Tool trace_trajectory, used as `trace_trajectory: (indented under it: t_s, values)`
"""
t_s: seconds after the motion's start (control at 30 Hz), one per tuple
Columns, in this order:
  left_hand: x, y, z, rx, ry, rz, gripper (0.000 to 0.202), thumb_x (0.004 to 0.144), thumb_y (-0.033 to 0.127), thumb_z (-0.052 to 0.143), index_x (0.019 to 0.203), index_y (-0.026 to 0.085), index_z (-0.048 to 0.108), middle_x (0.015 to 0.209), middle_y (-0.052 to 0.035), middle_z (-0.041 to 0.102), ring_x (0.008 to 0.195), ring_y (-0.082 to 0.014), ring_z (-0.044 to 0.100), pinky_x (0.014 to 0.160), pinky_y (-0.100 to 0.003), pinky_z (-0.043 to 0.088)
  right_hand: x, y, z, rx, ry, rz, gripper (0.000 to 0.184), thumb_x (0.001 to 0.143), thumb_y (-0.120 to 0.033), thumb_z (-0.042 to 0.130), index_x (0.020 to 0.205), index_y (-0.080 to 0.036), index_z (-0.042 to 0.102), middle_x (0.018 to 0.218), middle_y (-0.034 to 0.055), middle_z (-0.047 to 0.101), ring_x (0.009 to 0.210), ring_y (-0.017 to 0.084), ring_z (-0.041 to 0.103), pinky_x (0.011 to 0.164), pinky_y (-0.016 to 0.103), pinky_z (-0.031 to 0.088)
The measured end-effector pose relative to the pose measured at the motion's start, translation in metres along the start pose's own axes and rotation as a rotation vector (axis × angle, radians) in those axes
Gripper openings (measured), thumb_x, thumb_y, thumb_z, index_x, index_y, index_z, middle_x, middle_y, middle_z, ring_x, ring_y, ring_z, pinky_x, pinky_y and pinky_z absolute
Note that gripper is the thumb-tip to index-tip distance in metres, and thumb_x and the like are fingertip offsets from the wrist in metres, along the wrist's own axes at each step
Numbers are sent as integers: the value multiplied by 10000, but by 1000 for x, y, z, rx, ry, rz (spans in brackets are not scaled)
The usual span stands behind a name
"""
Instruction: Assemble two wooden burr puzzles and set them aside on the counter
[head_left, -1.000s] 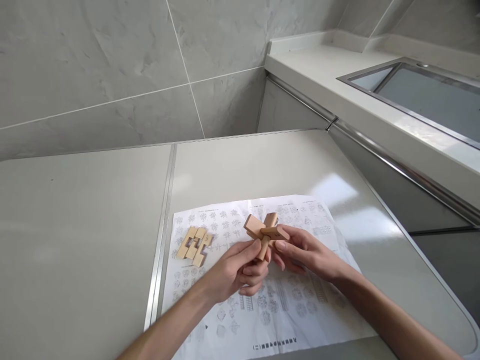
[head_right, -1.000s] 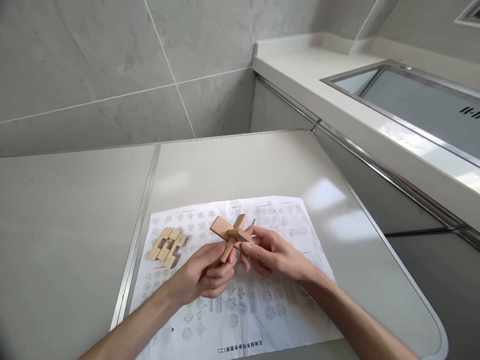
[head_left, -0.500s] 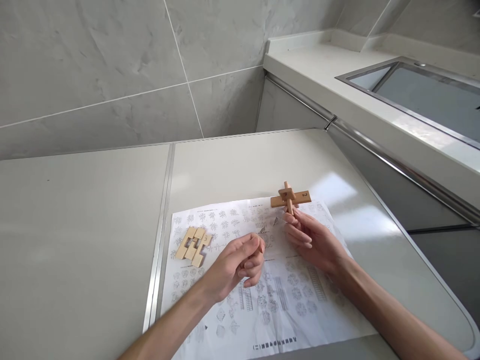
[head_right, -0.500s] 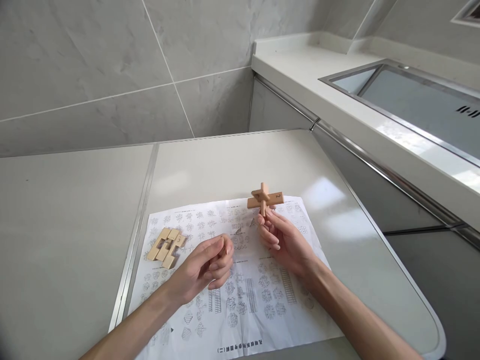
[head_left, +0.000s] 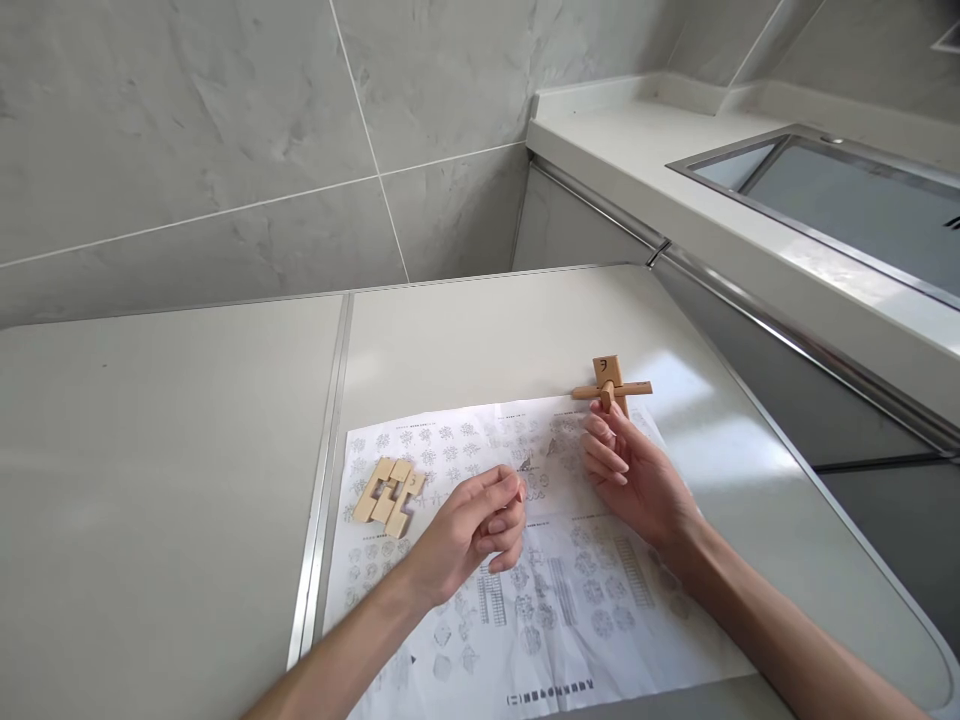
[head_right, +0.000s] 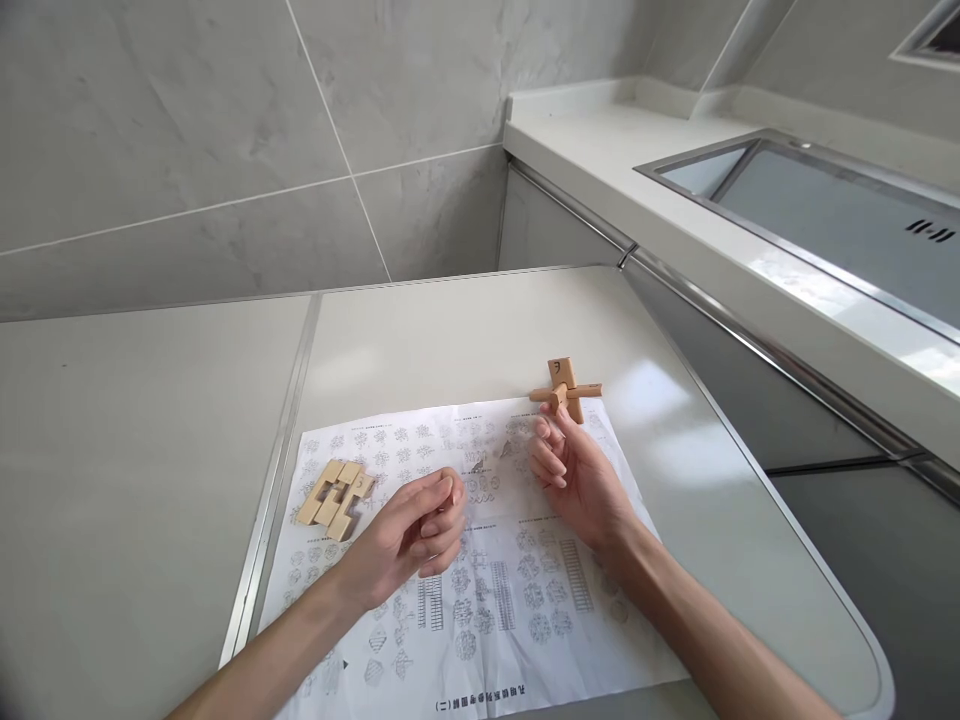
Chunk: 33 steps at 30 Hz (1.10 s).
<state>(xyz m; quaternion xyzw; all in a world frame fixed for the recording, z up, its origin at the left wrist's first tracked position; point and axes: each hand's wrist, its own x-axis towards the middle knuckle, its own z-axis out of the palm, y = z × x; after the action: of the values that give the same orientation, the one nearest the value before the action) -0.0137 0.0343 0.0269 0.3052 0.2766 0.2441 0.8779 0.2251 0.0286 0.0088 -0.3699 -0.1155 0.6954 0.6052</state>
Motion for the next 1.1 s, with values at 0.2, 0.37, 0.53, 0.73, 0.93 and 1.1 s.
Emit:
trace_trajectory:
  t_s: [0.2,0.37,0.53,0.73,0.93,1.1]
  values:
    - [0,-1,0,12,13,-1,325,1062,416,667,855,192,556,674,87,347,510,-62,257,483,-198,359,-9,6,6,-291,-118,34,246,977,-405,820,958,-229,650,762,-50,545,492,67,324,445,220,302]
    - [-1,-2,0,34,34,-9,299,1060,411,664,881,189,573,666,90,363,500,-61,259,481,-196,365,-14,13,5,-475,-232,24,262,1015,-448,770,948,-242,623,718,-46,551,509,97,400,498,260,295]
    - [-2,-3,1,43,30,-2,298,1041,422,687,889,191,577,657,95,361,500,-64,253,483,-202,370,-16,19,5,-590,-286,-48,279,1031,-472,745,938,-244,614,708,-36,577,537,120,448,533,285,337]
    - [-5,-2,2,74,31,7,313,1040,446,692,901,191,573,660,93,378,500,-65,266,489,-211,370,-21,20,7,-688,-300,-89,286,1040,-481,724,924,-240,623,723,-22,592,572,131,474,545,286,366]
    - [-8,-2,-1,67,29,30,306,1044,439,687,903,189,580,649,90,392,502,-69,277,491,-215,362,-26,26,5,-713,-283,-97,307,1023,-501,736,911,-238,626,706,-15,590,572,144,489,538,291,384]
    - [-10,0,-2,67,20,38,324,1052,458,667,893,190,578,652,82,412,504,-70,282,500,-222,351,-32,31,4,-749,-298,-81,308,1024,-512,729,915,-238,639,715,-4,607,569,149,503,534,294,401]
